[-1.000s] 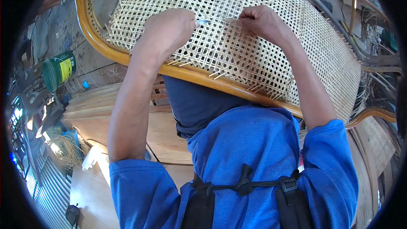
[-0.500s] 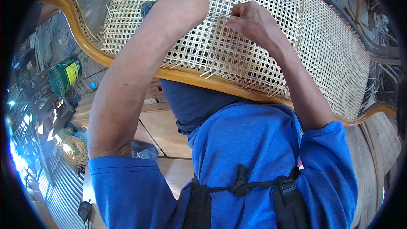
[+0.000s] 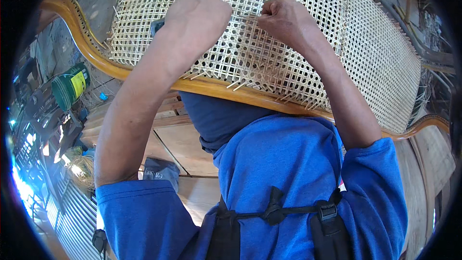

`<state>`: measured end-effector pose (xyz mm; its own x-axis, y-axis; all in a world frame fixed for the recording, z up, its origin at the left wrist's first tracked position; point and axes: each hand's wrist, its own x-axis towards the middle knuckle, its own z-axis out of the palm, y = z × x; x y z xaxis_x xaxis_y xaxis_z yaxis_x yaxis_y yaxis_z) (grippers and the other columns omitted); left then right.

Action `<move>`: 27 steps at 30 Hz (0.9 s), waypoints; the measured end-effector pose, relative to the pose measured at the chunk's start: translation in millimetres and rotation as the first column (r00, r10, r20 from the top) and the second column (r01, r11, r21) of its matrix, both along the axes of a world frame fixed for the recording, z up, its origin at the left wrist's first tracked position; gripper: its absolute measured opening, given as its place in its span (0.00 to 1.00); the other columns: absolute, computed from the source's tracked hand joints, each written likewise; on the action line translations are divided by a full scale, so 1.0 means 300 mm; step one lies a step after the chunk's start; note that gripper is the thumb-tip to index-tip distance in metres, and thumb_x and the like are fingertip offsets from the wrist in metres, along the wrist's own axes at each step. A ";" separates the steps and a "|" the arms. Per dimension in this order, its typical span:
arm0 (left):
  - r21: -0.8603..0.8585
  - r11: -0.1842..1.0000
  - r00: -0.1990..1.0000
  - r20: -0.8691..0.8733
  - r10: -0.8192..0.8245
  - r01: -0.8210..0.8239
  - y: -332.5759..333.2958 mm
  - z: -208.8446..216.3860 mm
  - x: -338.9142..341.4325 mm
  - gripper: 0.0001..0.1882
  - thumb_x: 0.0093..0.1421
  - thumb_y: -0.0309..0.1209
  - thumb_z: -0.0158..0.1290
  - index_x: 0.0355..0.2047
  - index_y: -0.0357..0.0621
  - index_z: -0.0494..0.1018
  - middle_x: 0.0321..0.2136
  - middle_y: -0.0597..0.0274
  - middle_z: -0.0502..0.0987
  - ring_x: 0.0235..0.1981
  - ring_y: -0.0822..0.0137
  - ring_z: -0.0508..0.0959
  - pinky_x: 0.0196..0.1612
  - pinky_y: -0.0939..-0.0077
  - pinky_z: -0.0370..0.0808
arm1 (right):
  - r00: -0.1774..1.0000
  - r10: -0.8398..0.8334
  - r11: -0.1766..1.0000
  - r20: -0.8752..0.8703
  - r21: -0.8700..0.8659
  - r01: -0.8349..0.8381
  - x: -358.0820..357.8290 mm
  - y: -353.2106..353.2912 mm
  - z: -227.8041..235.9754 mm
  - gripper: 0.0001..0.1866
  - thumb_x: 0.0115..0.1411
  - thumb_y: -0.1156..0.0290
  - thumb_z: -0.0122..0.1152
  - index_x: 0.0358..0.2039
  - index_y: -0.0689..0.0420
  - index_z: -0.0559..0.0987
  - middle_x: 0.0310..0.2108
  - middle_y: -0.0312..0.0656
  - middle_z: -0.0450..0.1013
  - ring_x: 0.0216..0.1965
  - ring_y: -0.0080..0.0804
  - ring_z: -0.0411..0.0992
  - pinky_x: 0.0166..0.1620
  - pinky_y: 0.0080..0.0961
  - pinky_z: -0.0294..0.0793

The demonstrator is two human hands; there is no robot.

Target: Repairing a rattan or bamboo chair seat by weaving new strips through the frame and trimming them.

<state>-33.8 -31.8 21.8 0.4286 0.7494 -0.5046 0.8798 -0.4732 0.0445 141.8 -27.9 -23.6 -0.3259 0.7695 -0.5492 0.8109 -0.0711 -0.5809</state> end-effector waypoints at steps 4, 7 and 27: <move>0.057 0.998 0.999 0.051 0.001 -0.003 -0.027 -0.010 -0.012 0.11 0.56 0.34 0.48 0.25 0.39 0.74 0.23 0.46 0.75 0.29 0.48 0.77 0.33 0.56 0.73 | 0.999 0.036 0.999 0.008 -0.009 -0.036 -0.014 -0.005 0.009 0.13 0.54 0.63 0.51 0.30 0.58 0.81 0.29 0.53 0.76 0.33 0.45 0.76 0.42 0.36 0.74; 0.029 0.999 0.999 0.027 0.029 -0.029 -0.030 -0.022 -0.009 0.11 0.56 0.35 0.49 0.26 0.40 0.74 0.23 0.48 0.76 0.29 0.48 0.77 0.33 0.57 0.73 | 1.000 -0.016 0.997 0.009 0.072 0.015 -0.026 -0.029 -0.037 0.14 0.58 0.60 0.54 0.32 0.57 0.80 0.20 0.47 0.73 0.22 0.34 0.72 0.31 0.30 0.71; 0.019 0.986 0.966 -0.200 0.164 -0.164 -0.004 0.129 -0.179 0.21 0.58 0.44 0.48 0.23 0.37 0.74 0.23 0.46 0.75 0.28 0.46 0.76 0.32 0.55 0.70 | 0.876 0.070 0.938 -0.477 0.330 0.105 -0.104 -0.005 0.030 0.16 0.61 0.59 0.53 0.43 0.56 0.76 0.26 0.43 0.74 0.25 0.30 0.71 0.32 0.29 0.71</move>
<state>-87.6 -33.1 60.5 0.1906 0.8023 -0.5656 0.9362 -0.3218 -0.1411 110.6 -29.3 -14.6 -0.4633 0.8854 -0.0378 0.4296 0.1871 -0.8834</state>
